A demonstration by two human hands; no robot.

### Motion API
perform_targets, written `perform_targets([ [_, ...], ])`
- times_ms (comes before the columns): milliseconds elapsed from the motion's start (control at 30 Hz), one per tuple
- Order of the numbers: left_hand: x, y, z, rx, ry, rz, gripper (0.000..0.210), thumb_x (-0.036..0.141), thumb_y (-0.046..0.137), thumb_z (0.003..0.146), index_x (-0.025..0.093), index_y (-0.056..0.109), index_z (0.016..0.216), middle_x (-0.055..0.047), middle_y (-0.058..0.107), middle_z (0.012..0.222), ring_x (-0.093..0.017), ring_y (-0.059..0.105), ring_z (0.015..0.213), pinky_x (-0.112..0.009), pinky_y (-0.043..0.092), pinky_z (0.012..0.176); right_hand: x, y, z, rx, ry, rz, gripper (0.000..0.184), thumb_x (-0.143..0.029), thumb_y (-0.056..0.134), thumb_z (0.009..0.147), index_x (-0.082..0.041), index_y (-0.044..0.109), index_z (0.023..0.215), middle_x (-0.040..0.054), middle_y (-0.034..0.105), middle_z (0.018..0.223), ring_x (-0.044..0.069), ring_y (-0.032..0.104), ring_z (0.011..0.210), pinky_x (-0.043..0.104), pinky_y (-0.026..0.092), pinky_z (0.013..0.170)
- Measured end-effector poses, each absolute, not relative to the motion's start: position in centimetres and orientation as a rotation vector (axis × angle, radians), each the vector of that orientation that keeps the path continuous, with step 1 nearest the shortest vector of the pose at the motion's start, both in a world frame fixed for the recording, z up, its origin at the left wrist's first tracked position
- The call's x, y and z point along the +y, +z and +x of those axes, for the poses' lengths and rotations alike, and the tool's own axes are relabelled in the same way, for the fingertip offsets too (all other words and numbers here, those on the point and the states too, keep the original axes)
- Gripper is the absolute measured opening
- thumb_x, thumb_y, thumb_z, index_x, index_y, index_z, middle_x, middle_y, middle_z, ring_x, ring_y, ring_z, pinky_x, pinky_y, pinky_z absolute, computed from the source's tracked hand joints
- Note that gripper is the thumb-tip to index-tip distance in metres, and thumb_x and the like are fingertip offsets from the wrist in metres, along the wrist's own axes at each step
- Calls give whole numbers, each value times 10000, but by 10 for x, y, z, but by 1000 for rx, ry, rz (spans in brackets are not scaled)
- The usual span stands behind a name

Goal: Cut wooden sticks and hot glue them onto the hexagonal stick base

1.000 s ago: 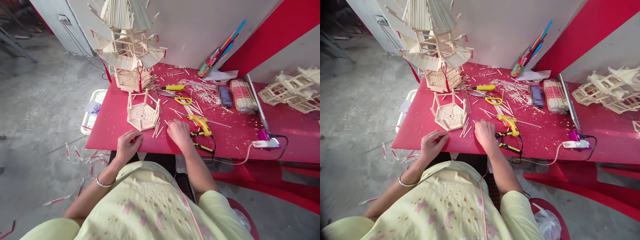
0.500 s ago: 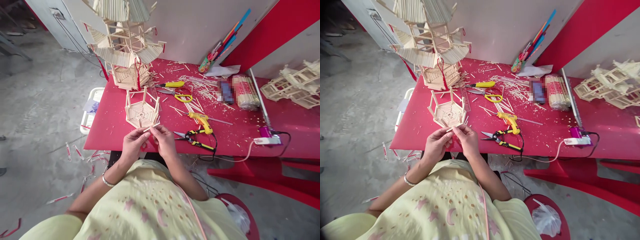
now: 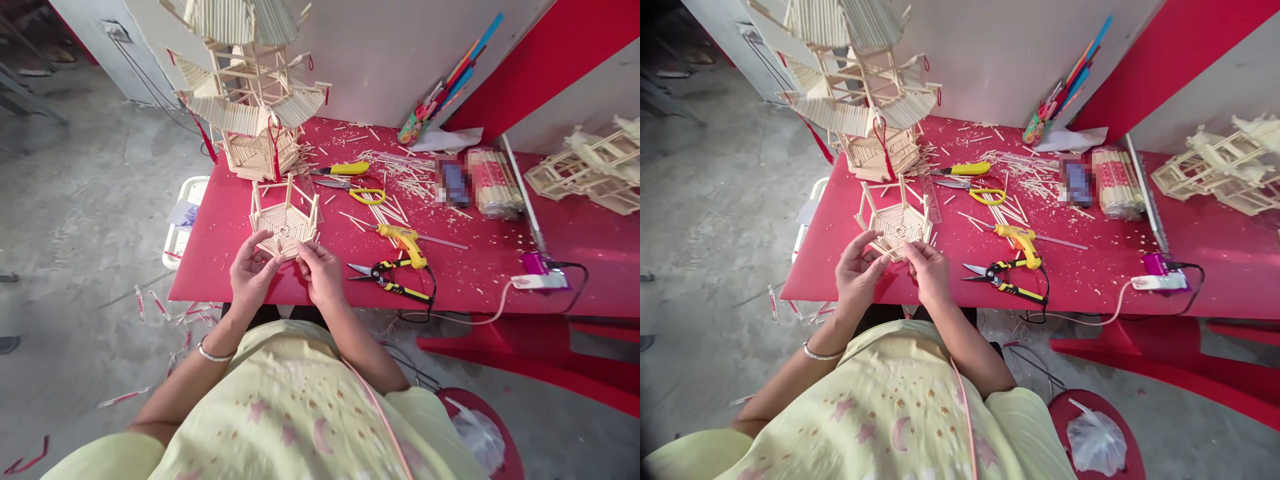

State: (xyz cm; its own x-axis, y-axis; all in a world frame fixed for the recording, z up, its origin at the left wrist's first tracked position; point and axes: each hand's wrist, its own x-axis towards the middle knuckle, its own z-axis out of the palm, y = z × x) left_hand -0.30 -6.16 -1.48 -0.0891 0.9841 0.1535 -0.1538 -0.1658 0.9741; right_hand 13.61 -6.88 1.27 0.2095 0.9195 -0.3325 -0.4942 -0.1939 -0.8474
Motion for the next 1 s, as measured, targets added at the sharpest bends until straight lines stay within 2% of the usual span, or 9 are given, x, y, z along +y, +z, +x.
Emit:
perform_targets([
  [133, -56, -16, -6, 1052, 1381, 1257, 436, 372, 836, 836, 242, 743, 1242, -112, 734, 1257, -90, 612, 701, -207, 526, 565, -67, 10, 137, -496, 1377, -1140, 342, -500, 865, 703, -204, 708, 770, -68, 617, 591, 49, 384, 449, 211, 225, 398],
  [300, -52, -24, -5, 1065, 1427, 1285, 289, 371, 818, 858, 236, 801, 1113, -91, 787, 1089, -106, 623, 683, -220, 526, 564, -65, 8, 136, -482, 1384, -1133, 335, -492, 868, 705, -201, 724, 789, -66, 613, 598, 42, 384, 441, 208, 208, 396],
  [1000, -46, -30, -6, 1109, 1471, 1305, 253, 370, 843, 828, 231, 805, 1035, -65, 779, 991, -124, 654, 697, -238, 540, 592, -65, 7, 129, -456, 1326, -1154, 344, -514, 864, 701, -211, 736, 802, -71, 603, 605, 43, 392, 447, 212, 232, 407],
])
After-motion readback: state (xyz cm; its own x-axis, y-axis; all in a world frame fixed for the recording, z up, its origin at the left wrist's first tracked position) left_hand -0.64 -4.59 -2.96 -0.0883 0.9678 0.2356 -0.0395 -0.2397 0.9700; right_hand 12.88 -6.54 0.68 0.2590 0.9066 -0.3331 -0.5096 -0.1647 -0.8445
